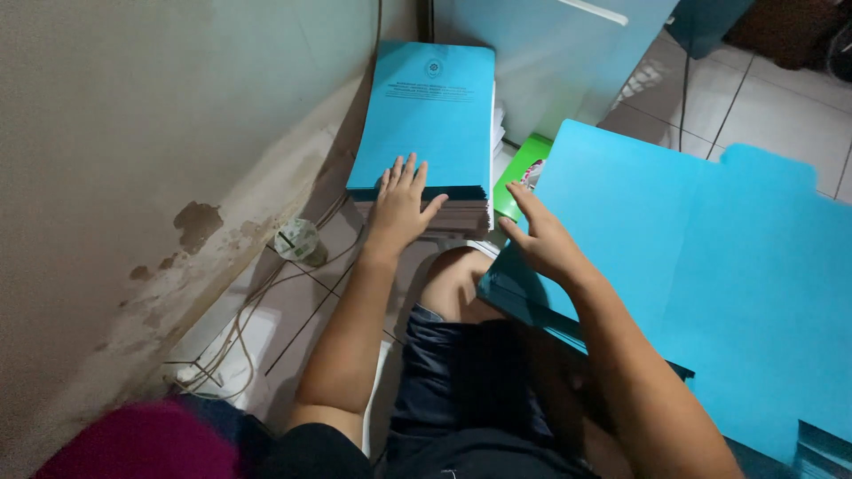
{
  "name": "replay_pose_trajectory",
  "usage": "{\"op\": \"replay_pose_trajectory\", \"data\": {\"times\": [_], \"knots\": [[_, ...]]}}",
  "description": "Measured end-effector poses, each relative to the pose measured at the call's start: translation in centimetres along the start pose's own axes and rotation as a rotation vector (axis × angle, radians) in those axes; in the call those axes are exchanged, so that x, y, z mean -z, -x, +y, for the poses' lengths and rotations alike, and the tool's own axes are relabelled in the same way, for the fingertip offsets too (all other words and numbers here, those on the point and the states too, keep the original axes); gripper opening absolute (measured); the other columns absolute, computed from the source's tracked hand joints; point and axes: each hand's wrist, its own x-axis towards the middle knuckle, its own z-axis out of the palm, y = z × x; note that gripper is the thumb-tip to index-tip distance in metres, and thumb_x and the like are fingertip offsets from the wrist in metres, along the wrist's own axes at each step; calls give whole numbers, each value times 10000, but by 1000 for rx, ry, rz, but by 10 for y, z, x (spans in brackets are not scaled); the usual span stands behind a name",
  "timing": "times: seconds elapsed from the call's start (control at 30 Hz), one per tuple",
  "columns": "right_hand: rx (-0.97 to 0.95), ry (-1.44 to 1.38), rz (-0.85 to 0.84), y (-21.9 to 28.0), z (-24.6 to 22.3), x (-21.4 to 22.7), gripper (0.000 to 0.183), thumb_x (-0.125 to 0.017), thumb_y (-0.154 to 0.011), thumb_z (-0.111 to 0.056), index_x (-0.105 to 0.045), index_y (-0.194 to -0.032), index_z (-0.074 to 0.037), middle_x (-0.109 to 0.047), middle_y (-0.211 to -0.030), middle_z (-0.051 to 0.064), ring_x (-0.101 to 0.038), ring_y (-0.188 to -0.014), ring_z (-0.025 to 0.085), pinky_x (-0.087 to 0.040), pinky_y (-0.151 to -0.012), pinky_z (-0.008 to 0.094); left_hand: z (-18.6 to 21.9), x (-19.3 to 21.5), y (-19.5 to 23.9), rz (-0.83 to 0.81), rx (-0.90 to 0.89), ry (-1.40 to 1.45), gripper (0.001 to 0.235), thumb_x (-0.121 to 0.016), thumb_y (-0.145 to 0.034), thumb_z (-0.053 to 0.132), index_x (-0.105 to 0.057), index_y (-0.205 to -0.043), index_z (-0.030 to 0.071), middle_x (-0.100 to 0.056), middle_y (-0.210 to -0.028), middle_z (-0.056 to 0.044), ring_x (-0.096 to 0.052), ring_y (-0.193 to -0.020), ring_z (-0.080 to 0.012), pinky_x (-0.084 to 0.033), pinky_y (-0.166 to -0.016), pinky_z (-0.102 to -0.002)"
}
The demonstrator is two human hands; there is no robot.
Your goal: The person is organizing and stacking blue thesis folders on the floor.
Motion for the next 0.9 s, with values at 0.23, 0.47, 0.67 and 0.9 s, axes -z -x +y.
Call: {"op": "replay_pose_trajectory", "data": {"times": [0.23, 0.47, 0.67, 0.9], "knots": [[74, 20, 44, -54, 26, -50, 569, -559, -1064, -278, -432, -1575, -64, -376, -1652, 226, -406, -1472, 460, -354, -1201, 596, -37, -34, -7, 94, -59, -93, 501, -567, -1084, 454, -687, -1344, 43, -695, -1344, -185, -657, -1278, -314, -525, -1059, -473], [-21, -268, 116, -52, 27, -48, 435, -539, -1096, -304, -593, -1478, -103, -504, -1572, 198, -455, -1459, 413, -350, -1200, 562, -58, -35, -11, 84, -227, -277, 319, -539, -1089, 399, -727, -1259, 205, -774, -1199, -70, -759, -1058, -241, -587, -873, -410], [-95, -757, 119, -44, 14, -40, 438, -528, -1101, -276, -589, -1462, -37, -490, -1561, 244, -394, -1504, 409, -314, -1225, 546, -48, 2, -15, -23, -269, -242, 312, -512, -1107, 419, -750, -1183, 233, -790, -1138, -66, -783, -982, -229, -597, -810, -374], [32, -1214, -36, -43, 3, -28, 554, -526, -1061, -420, -533, -1532, -129, -455, -1598, 150, -275, -1589, 336, -143, -1281, 525, -36, 23, -13, -30, -201, -136, 303, -537, -1097, 422, -776, -1137, 241, -803, -993, -77, -779, -785, -275, -601, -739, -396]]}}
